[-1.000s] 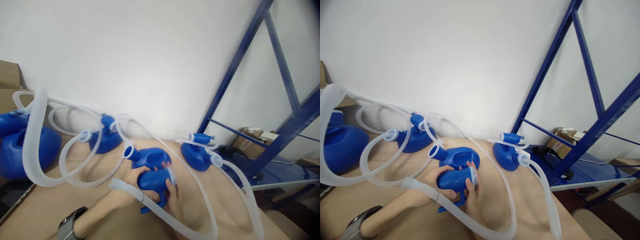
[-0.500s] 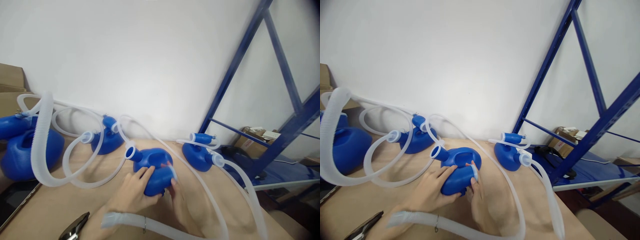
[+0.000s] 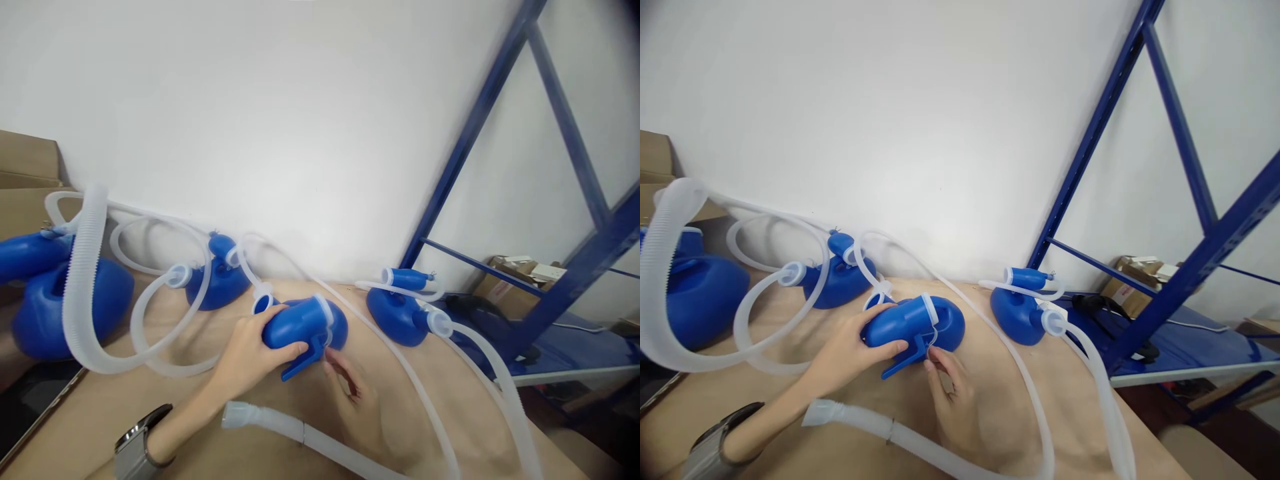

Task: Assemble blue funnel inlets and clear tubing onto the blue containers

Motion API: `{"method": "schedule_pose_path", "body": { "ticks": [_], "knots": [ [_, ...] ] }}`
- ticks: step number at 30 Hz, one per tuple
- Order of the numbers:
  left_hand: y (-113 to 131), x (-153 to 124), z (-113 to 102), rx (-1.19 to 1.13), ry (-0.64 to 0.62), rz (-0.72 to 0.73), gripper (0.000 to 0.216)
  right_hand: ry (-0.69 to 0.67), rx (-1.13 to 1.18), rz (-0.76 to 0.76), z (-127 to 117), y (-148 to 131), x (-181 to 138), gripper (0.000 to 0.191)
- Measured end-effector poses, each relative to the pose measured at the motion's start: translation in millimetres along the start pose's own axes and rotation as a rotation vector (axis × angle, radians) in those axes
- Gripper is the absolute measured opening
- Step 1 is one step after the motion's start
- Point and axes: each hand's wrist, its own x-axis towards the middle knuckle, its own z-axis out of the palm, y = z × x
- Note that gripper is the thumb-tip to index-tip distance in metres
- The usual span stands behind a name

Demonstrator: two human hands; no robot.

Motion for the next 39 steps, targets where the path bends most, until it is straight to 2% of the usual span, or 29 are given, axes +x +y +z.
{"method": "schedule_pose_path", "body": {
  "ticks": [10, 16, 20, 24, 26, 29, 33, 36, 39],
  "knots": [
    [3, -6, 8, 0.084, 0.018, 0.019, 0.079, 0.106, 0.067, 0.058, 4, 4, -3, 0.031],
    [-5, -8, 19, 0.106, 0.048, 0.049, 0.081, 0.092, 0.087, 0.035, 6, 6, -5, 0.033],
    [-15, -11, 26, 0.133, 0.139, 0.119, 0.077, 0.009, 0.108, 0.050, 7, 9, -12, 0.032],
    [-24, -15, 31, 0.180, 0.229, 0.302, 0.069, -0.141, 0.190, 0.118, 6, 18, -22, 0.040],
    [-28, -15, 32, 0.206, 0.247, 0.346, 0.068, -0.207, 0.251, 0.161, 5, 22, -22, 0.043],
    [-30, -9, 33, 0.237, 0.223, 0.272, 0.074, -0.248, 0.287, 0.172, 3, 24, -15, 0.044],
    [-26, -4, 22, 0.297, 0.061, 0.033, 0.082, -0.235, 0.078, 0.007, 5, 20, -1, 0.033],
    [-29, -12, 5, 0.303, -0.025, -0.070, 0.075, -0.320, -0.134, -0.126, 8, 18, -2, 0.028],
    [-43, -28, -13, 0.208, -0.049, -0.067, 0.061, -0.454, -0.191, -0.259, 11, 21, -11, 0.022]
  ]
}}
